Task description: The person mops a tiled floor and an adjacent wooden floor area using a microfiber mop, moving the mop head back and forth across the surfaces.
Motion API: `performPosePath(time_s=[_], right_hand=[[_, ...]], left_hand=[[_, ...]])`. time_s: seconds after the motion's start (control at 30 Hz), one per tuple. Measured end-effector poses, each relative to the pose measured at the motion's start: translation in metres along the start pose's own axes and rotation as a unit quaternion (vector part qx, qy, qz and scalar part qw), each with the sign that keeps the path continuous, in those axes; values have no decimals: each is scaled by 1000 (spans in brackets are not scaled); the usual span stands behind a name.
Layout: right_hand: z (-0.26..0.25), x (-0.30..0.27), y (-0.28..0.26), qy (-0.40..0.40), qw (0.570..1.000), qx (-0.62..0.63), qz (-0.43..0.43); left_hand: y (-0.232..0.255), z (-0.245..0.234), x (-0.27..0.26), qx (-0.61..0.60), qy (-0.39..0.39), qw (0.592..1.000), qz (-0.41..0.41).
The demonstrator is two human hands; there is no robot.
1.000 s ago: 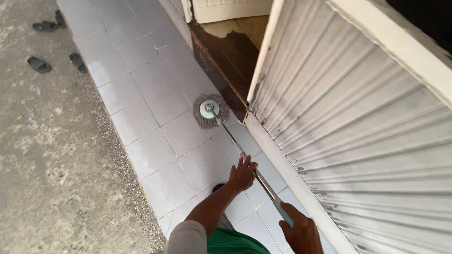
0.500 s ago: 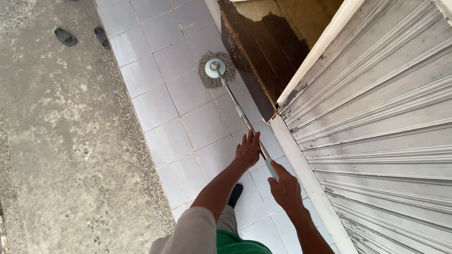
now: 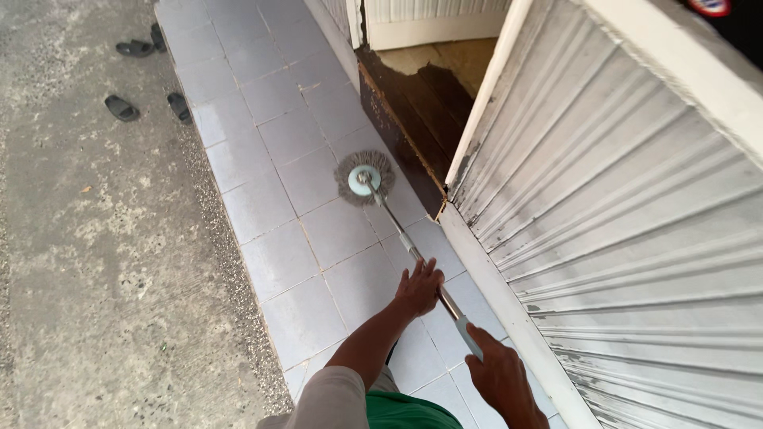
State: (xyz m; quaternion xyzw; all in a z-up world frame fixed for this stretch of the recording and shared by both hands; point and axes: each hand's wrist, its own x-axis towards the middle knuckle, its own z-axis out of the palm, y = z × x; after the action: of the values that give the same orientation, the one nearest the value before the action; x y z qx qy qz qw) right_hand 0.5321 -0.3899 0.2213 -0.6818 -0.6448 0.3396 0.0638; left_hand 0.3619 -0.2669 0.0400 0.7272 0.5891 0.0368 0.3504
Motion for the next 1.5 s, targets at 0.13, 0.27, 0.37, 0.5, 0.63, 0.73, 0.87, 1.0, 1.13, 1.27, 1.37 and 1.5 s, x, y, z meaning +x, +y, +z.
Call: performPosePath(time_s=[0.13,0.27,0.37,0.5,0.63,0.73,0.87,1.0,1.13,1.27,1.37,1.5], right_hand=[[-17,-67,11,-17,997,-29,64],[-23,-135,36,12,997,-18,75],[-30,-169,59,21,998,-42,52],[-37,-210,81,40,996,-72,20],[-28,-234,70,66,994,-84,25],[-21,-232,54,54,995,-83,33],[-12,-215,45,28,993,-115,15],[13,-175,35,63,994,-92,-24],[41,-125,14,58,996,-59,-40],[69,-70,-12,53,998,-34,-7],[89,-28,-35,35,998,-38,-20],[107,36,-81,-6,998,-44,34]], left_hand=[[25,28,-43,15,-17,996,81],[49,58,-90,48,33,978,202],[73,69,-127,43,29,966,255],[97,77,-163,-42,42,952,299],[96,85,-179,-67,20,947,314],[84,87,-180,-78,39,935,342],[63,82,-168,-62,47,938,338],[27,63,-146,-47,54,944,322],[-18,39,-122,-35,55,959,275],[-62,13,-89,-8,8,984,175],[-100,-3,-66,1,5,991,132],[-137,-30,-38,-40,59,994,82]])
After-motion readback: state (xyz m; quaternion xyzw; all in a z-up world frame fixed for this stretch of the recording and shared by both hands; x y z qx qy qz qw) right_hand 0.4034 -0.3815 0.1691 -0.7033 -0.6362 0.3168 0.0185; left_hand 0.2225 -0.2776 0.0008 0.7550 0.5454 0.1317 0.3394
